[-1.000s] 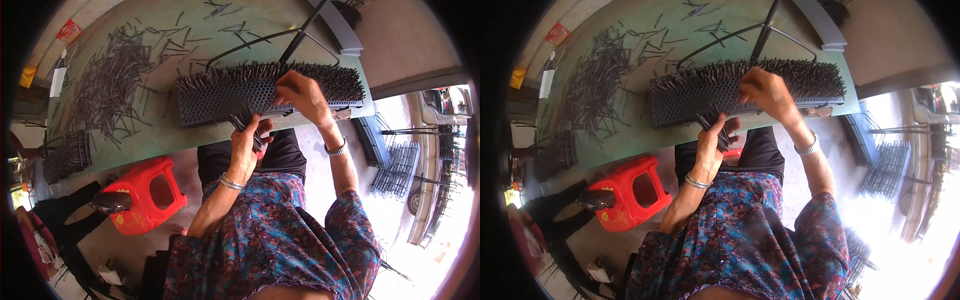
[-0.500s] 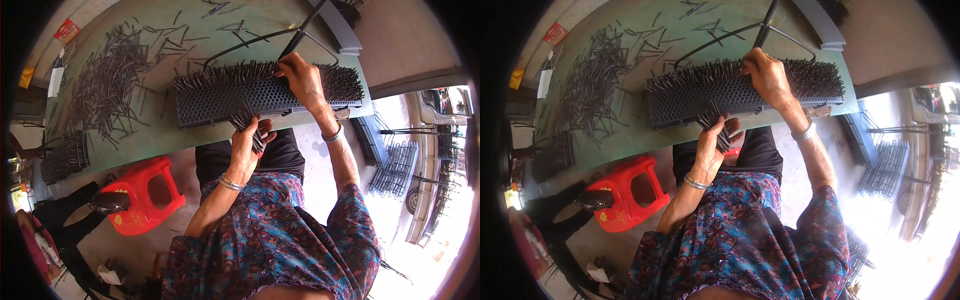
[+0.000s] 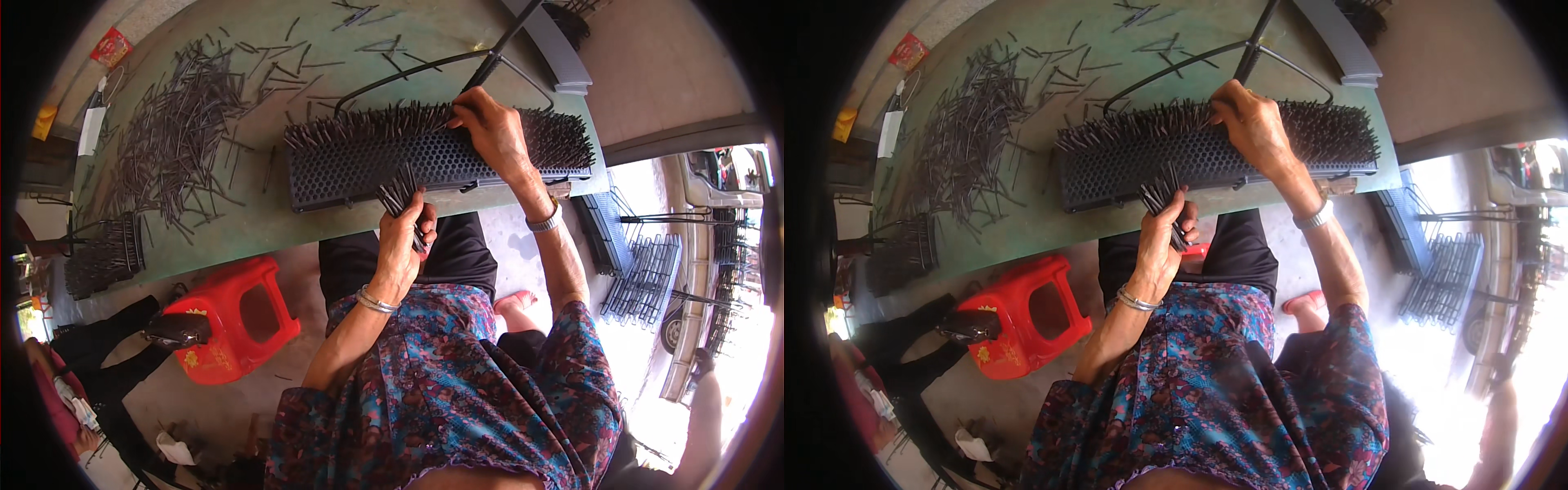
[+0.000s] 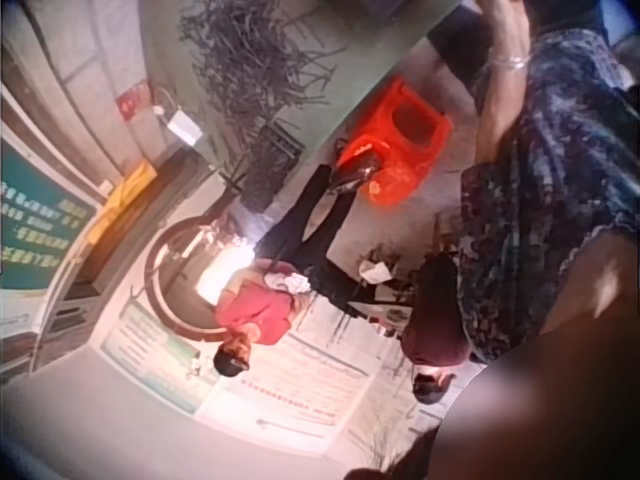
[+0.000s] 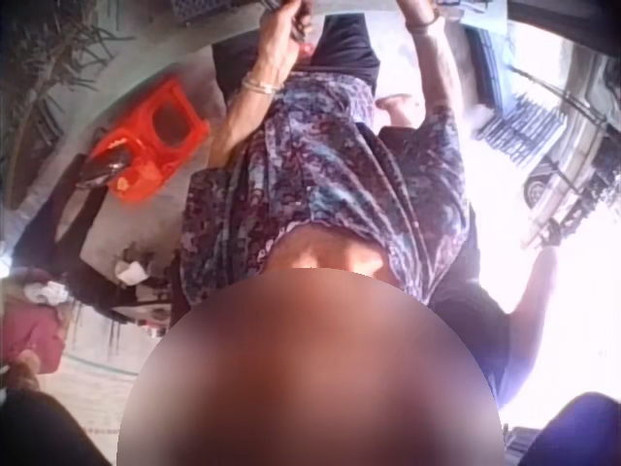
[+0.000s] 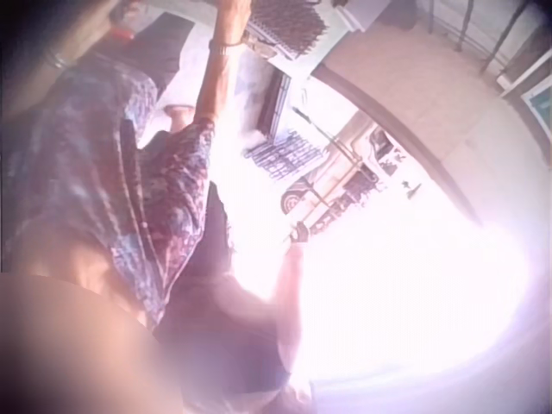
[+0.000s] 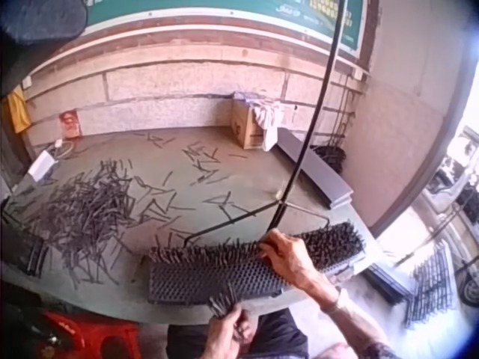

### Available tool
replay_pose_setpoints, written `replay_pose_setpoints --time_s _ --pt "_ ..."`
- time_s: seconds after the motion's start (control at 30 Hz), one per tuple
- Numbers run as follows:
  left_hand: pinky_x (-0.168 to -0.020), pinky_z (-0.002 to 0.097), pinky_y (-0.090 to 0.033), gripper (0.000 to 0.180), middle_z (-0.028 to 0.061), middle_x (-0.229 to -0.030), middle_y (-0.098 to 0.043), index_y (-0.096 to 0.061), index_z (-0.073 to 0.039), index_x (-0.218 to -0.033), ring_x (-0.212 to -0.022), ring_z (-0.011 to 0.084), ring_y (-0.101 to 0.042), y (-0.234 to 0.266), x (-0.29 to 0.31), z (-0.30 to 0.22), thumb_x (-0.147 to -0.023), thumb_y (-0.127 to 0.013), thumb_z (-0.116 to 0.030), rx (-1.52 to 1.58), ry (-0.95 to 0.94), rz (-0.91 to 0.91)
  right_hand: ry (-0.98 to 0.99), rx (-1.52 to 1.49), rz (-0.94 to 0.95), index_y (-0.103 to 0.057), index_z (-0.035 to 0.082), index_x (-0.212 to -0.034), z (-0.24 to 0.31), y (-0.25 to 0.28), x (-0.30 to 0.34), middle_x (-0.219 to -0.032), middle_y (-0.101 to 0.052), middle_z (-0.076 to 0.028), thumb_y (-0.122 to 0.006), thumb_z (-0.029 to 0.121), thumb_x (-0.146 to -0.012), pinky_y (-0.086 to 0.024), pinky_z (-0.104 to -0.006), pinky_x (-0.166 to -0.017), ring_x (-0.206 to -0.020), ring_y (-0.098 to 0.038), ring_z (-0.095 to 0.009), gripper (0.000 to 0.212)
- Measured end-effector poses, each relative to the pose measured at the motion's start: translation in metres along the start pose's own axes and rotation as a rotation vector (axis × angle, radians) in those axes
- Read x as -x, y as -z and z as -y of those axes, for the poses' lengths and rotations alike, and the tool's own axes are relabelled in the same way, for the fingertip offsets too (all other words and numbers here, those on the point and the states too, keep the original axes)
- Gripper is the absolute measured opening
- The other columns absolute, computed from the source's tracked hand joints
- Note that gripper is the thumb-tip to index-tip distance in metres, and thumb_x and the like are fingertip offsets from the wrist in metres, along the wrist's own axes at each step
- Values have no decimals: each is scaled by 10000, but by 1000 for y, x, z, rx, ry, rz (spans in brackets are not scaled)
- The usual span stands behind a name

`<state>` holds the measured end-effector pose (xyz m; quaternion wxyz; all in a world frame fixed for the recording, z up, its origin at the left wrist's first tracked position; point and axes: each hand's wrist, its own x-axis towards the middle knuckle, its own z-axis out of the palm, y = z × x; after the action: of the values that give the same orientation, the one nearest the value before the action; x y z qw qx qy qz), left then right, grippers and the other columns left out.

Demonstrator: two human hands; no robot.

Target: Inserting metal rods into a perforated jig to assemble a metal grill or grate.

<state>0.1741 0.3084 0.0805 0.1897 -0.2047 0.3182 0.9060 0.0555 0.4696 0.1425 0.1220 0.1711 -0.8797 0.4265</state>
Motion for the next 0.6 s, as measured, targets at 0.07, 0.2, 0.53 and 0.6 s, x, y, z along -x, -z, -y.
replay_pose_setpoints --time_s 0.07,0.2,0.53,0.6 --pt "-497 234 -358 220 11 -702 -500 -543 -42 -1080 -587 83 -450 0 0 0 -955 -591 -215 3 -12 16 2 12 -9 -572 -10 -926 -1 -2 1 -758 -664 -153 -586 38 -889 -524 -337 -620 -713 -697 -257 62" --pt "-492 236 -371 216 27 -713 -524 -549 -35 -1064 -599 93 -484 1 -1 0 -948 -600 -210 19 -31 2 -20 35 3 -581 -10 -927 -5 -3 2 -762 -661 -163 -590 41 -885 -519 -345 -602 -705 -692 -266 67" --pt "-494 235 -363 237 49 -762 -592 -583 -25 -1083 -576 93 -486 1 0 2 -925 -638 -194 51 -1 -1 271 226 83 -666 51 -937 -18 -10 -7 -874 -619 -110 -665 123 -832 -507 -367 -683 -802 -629 -285 127" --pt "-496 234 -362 237 50 -762 -592 -585 -26 -1080 -573 90 -479 1 0 2 -925 -639 -197 51 -4 8 306 333 25 -683 66 -943 -19 -8 -3 -882 -603 -92 -676 147 -827 -505 -362 -689 -806 -615 -268 142"
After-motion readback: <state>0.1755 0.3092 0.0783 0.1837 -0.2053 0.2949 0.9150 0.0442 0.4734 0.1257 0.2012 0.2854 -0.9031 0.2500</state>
